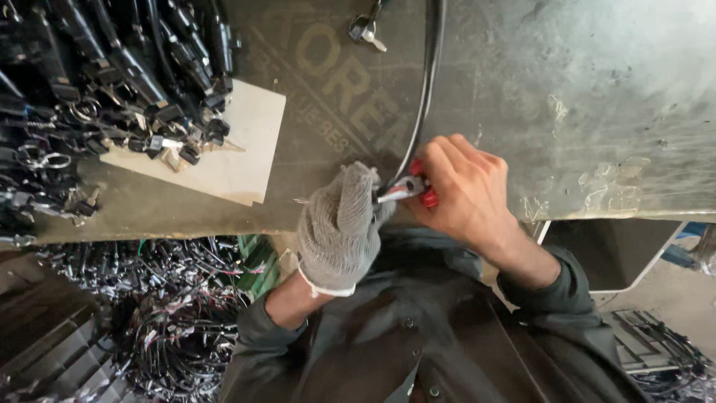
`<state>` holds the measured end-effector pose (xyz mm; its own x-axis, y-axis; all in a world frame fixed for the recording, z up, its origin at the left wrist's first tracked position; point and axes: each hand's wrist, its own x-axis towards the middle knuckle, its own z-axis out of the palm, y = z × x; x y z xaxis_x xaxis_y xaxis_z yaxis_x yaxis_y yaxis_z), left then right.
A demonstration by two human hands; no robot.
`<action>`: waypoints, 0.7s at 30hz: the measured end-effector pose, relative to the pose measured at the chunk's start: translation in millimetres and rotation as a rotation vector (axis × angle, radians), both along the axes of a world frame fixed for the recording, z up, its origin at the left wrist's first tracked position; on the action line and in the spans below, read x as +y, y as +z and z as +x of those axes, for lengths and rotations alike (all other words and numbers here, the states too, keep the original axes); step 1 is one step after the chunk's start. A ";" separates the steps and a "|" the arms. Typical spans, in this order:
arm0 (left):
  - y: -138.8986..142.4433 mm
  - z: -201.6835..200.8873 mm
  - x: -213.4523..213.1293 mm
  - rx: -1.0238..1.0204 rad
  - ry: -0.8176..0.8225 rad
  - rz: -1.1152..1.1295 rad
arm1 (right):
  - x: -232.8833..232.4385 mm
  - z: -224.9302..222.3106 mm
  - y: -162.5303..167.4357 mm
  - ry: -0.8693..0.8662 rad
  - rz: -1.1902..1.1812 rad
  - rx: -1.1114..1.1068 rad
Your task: The person holds a black cable in a gloved hand and uses red-handled pliers to strip insulation from its end, exposing inner wires. They repeat the stripping on multiple cable ends and set finished cables with the pile of completed wire harnesses on the workbench.
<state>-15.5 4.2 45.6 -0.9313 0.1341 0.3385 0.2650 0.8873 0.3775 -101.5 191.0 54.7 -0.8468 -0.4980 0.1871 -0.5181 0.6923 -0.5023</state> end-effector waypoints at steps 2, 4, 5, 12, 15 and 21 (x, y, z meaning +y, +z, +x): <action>-1.1 -2.1 2.0 0.060 0.059 -0.114 | -0.3 4.7 -3.1 -0.033 0.028 -0.029; -2.0 -6.9 2.7 0.101 0.074 -0.150 | -2.0 9.2 -9.3 -0.080 0.021 -0.034; -2.1 -9.8 2.4 0.096 0.068 -0.132 | -3.5 11.2 -12.9 -0.100 -0.002 -0.038; 17.7 -21.8 -10.7 -0.206 -0.096 0.228 | -10.5 14.5 -15.6 -0.112 -0.076 -0.127; 32.2 -29.9 -18.7 -0.282 -0.233 0.607 | -13.7 2.3 -11.9 -0.132 -0.093 -0.066; 45.8 -35.2 -26.8 -0.838 -0.445 1.365 | -11.1 -27.3 -13.7 0.244 -0.392 0.087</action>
<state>-50.7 -22.6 91.4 -0.8761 0.4670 -0.1196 -0.2740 -0.2783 0.9206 -128.8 179.9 41.0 -0.6866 -0.5579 0.4661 -0.6940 0.3119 -0.6489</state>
